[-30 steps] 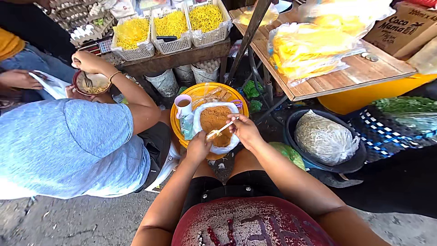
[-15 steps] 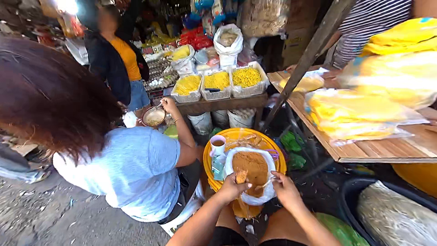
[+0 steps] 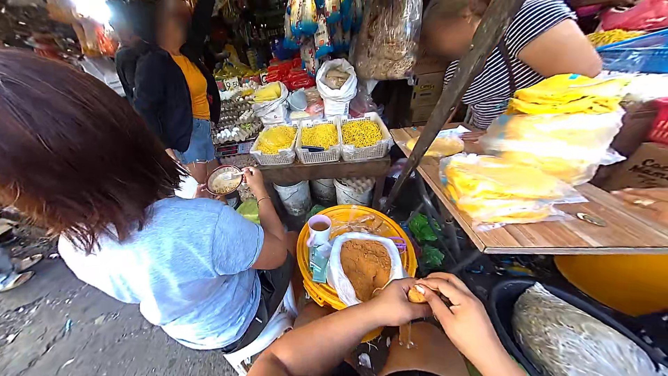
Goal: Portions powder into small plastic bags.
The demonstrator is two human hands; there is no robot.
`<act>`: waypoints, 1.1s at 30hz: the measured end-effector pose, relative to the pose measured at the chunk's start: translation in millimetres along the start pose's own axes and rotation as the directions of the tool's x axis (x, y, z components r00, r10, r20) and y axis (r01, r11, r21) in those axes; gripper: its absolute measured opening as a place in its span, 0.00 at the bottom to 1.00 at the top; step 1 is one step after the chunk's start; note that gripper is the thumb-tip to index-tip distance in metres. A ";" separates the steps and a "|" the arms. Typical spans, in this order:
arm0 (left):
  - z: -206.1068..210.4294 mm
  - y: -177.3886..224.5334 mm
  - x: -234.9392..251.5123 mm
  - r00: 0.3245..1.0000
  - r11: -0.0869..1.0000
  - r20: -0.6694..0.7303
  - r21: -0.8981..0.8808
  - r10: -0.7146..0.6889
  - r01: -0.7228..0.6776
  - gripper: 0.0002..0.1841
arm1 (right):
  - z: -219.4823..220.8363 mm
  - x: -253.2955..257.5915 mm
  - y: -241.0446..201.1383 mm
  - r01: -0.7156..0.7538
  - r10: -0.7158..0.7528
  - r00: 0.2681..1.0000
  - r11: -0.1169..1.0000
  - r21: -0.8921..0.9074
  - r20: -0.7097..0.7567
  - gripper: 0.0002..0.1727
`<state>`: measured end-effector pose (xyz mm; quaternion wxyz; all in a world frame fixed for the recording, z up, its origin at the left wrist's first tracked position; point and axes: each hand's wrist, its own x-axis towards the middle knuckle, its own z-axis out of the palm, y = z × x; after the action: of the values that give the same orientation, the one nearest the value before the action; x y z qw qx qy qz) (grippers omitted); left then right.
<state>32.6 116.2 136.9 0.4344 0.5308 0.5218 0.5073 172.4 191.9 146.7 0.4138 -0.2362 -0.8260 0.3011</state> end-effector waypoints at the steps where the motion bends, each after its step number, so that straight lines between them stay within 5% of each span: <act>1: 2.8 2.0 1.0 0.999 0.999 0.033 0.027 -0.020 0.019 0.22 | -6.8 0.8 -1.4 0.010 -0.010 1.000 1.000 -0.011 -0.020 0.13; 5: 9.1 -1.3 1.3 0.976 0.946 0.157 0.310 -0.148 0.094 0.34 | -45.2 8.5 -8.4 0.089 -0.103 0.989 0.987 -0.136 -0.105 0.15; 9: 5.0 -11.2 1.6 0.974 0.866 0.148 0.494 -0.170 0.076 0.40 | -64.2 8.5 9.6 0.156 -0.176 0.984 0.940 -0.304 -0.039 0.18; 15: -11.3 7.0 4.2 0.987 0.812 0.060 0.577 -0.151 0.089 0.34 | -66.5 -0.8 38.7 0.219 -0.216 0.975 0.896 -0.386 0.053 0.19; 19: -17.8 12.1 8.6 0.998 0.720 -0.037 0.691 -0.047 0.059 0.21 | -73.8 -3.6 42.3 0.165 -0.186 0.982 0.899 -0.405 -0.012 0.18; 23: -26.4 30.0 16.5 0.994 0.737 -0.105 0.673 0.022 0.055 0.18 | -86.8 -3.2 28.2 0.115 -0.123 0.992 0.927 -0.357 0.000 0.14; 33: -14.8 53.4 8.1 0.980 0.816 0.141 0.544 0.138 -0.193 0.17 | -70.4 -10.6 8.4 0.223 -0.209 0.975 0.939 -0.261 0.082 0.16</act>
<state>23.5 119.0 192.1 0.2399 0.7007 0.5771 0.3441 237.6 212.3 168.6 0.3866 -0.1901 -0.8907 0.1451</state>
